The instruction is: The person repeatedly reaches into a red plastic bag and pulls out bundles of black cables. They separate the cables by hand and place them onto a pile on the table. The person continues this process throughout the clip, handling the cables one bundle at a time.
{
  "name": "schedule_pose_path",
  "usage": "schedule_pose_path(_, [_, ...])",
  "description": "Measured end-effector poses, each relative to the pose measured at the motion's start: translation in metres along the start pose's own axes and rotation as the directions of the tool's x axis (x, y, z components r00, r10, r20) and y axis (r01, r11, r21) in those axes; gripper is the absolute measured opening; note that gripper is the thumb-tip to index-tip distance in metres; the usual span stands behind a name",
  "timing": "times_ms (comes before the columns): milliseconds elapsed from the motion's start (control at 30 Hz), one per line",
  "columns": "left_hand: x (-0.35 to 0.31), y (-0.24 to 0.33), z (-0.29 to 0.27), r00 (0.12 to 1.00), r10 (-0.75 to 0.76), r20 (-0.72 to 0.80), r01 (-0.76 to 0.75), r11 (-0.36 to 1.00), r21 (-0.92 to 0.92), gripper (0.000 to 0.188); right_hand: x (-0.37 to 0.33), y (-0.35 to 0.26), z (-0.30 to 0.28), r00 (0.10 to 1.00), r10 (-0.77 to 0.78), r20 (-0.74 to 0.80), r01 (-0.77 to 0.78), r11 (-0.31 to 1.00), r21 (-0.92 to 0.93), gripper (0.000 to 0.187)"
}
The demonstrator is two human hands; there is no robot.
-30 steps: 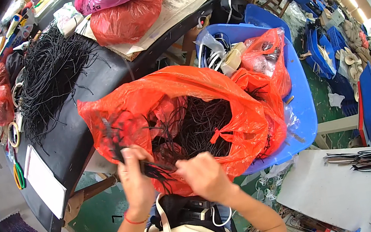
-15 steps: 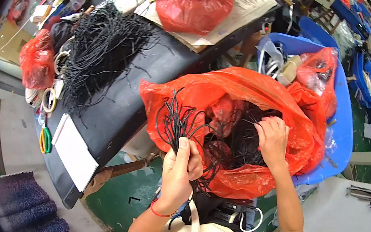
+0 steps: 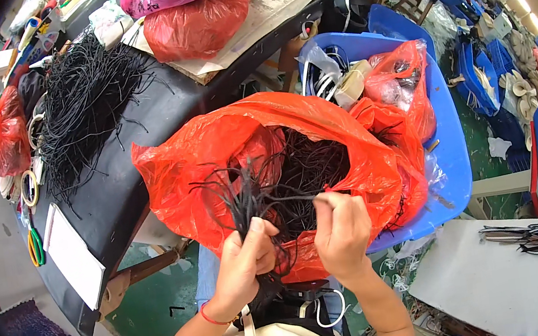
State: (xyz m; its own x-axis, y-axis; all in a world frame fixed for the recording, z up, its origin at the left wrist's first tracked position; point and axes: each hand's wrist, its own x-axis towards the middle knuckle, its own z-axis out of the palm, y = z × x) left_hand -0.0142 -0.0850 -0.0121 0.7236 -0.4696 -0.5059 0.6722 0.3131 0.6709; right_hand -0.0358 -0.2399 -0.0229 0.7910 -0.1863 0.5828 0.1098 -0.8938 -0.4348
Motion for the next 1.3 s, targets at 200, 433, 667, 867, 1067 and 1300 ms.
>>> schedule_pose_path(200, [-0.003, 0.001, 0.012, 0.999, -0.029, 0.030, 0.031, 0.998, -0.061, 0.036, -0.021, -0.040, -0.017, 0.938, -0.222, 0.267, 0.200, 0.974, 0.109, 0.014])
schedule_pose_path(433, [-0.031, 0.035, 0.008, 0.905, 0.424, -0.029, -0.381, 0.838, 0.390, 0.025, -0.028, -0.054, -0.020, 0.910, -0.335, 0.244, 0.266, 0.923, 0.278, 0.022])
schedule_pose_path(667, [-0.032, 0.100, -0.005, 0.599, 0.751, -0.277, -0.674, 0.660, 0.332, 0.029, 0.009, 0.070, 0.044, 0.920, -0.124, 0.371, 0.181, 0.976, -0.121, 0.024])
schedule_pose_path(867, [-0.058, 0.233, -0.074, 0.317, 0.947, -0.042, -0.383, 0.168, 0.908, 0.022, -0.002, 0.124, 0.072, 0.905, -0.121, 0.407, 0.271, 0.903, -0.333, 0.016])
schedule_pose_path(1067, [0.011, 0.313, -0.184, 0.398, 0.824, 0.402, 0.244, -0.518, 0.820, 0.033, 0.001, 0.101, 0.062, 0.895, -0.159, 0.416, 0.293, 0.914, -0.280, 0.012])
schedule_pose_path(1300, [0.072, 0.276, -0.261, 0.459, 0.770, 0.442, 0.172, -0.566, 0.807, 0.042, 0.013, 0.084, 0.028, 0.908, -0.127, 0.399, 0.193, 0.972, -0.131, 0.012])
